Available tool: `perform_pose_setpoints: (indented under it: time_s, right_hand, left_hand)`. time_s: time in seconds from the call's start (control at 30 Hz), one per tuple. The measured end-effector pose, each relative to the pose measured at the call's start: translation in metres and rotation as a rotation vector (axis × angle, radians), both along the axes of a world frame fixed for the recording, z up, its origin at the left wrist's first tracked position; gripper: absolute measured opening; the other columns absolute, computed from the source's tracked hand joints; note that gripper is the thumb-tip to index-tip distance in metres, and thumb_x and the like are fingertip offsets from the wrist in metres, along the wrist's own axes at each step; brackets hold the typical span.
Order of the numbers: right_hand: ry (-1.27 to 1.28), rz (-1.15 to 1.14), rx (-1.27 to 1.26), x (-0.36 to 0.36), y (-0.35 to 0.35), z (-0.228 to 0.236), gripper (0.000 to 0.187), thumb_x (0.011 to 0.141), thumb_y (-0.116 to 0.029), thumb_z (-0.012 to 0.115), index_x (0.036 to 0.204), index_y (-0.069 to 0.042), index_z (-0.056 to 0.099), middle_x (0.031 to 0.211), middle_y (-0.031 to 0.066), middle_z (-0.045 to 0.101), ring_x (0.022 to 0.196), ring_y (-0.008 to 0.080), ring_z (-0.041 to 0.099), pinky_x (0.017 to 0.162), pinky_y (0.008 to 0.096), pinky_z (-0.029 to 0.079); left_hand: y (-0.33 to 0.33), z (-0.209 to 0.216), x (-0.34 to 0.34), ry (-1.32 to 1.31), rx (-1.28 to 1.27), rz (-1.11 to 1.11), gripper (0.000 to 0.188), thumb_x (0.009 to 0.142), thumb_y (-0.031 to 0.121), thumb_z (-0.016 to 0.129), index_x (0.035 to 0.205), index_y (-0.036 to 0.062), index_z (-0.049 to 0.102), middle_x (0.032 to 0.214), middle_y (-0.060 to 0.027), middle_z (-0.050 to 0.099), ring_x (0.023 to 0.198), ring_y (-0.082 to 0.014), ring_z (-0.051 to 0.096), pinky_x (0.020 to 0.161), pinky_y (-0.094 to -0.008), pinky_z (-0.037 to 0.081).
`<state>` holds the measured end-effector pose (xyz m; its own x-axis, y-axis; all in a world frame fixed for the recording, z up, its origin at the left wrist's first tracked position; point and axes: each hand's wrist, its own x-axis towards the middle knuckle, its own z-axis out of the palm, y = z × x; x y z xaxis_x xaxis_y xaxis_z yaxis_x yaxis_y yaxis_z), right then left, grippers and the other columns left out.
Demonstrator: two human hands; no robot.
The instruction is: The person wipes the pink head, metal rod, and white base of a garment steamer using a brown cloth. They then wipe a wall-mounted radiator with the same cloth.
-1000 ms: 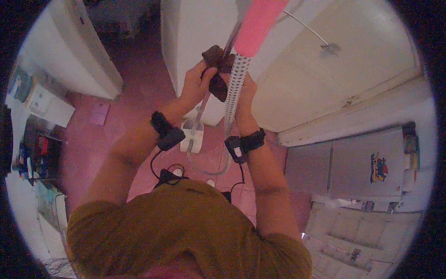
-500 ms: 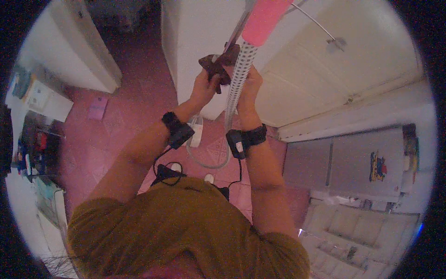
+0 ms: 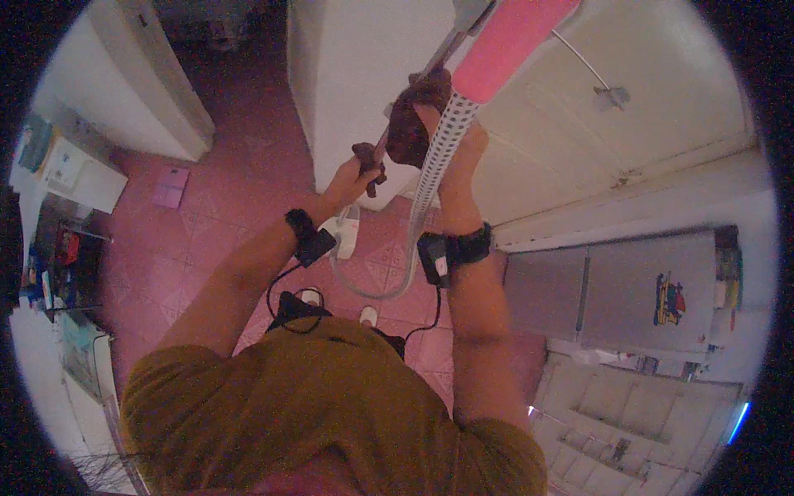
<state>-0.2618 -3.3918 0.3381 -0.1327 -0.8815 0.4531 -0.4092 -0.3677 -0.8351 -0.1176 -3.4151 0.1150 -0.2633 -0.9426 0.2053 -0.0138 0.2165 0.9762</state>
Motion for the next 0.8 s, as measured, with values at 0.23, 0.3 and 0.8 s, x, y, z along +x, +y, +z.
perform_pose_setpoints:
  time_s: [0.23, 0.3, 0.8]
  right_hand:
    - [0.048, 0.143, -0.05, 0.021, -0.02, 0.006, 0.029, 0.083, -0.01, 0.072, 0.108, 0.0, 0.061, 0.099, 0.0081, 0.068, 0.09, 0.0148, 0.063, 0.082, 0.0286, 0.052]
    - [0.055, 0.061, -0.064, 0.024, -0.021, 0.003, 0.028, 0.083, -0.01, 0.072, 0.107, 0.0, 0.061, 0.098, 0.0084, 0.068, 0.088, 0.0153, 0.064, 0.081, 0.0289, 0.053]
    - [-0.141, 0.569, 0.049, 0.012, -0.017, 0.002, 0.03, 0.092, -0.002, 0.054, 0.121, 0.003, 0.053, 0.123, 0.0119, 0.058, 0.115, 0.0181, 0.056, 0.1, 0.0327, 0.045]
  left_hand:
    - [0.001, 0.096, -0.006, 0.351, -0.144, 0.245, 0.027, 0.096, 0.008, 0.05, 0.121, -0.0031, 0.052, 0.096, -0.0139, 0.067, 0.091, -0.0211, 0.067, 0.076, -0.0325, 0.053]
    - [0.002, 0.129, -0.005, 0.633, -0.069, 0.072, 0.029, 0.099, 0.009, 0.045, 0.125, -0.002, 0.05, 0.105, -0.0115, 0.065, 0.097, -0.0205, 0.065, 0.081, -0.0323, 0.053]
    - [0.007, 0.149, 0.008, 0.707, 0.033, -0.121, 0.038, 0.094, 0.001, 0.038, 0.131, 0.0008, 0.045, 0.122, -0.0089, 0.057, 0.108, -0.0177, 0.06, 0.093, -0.0326, 0.051]
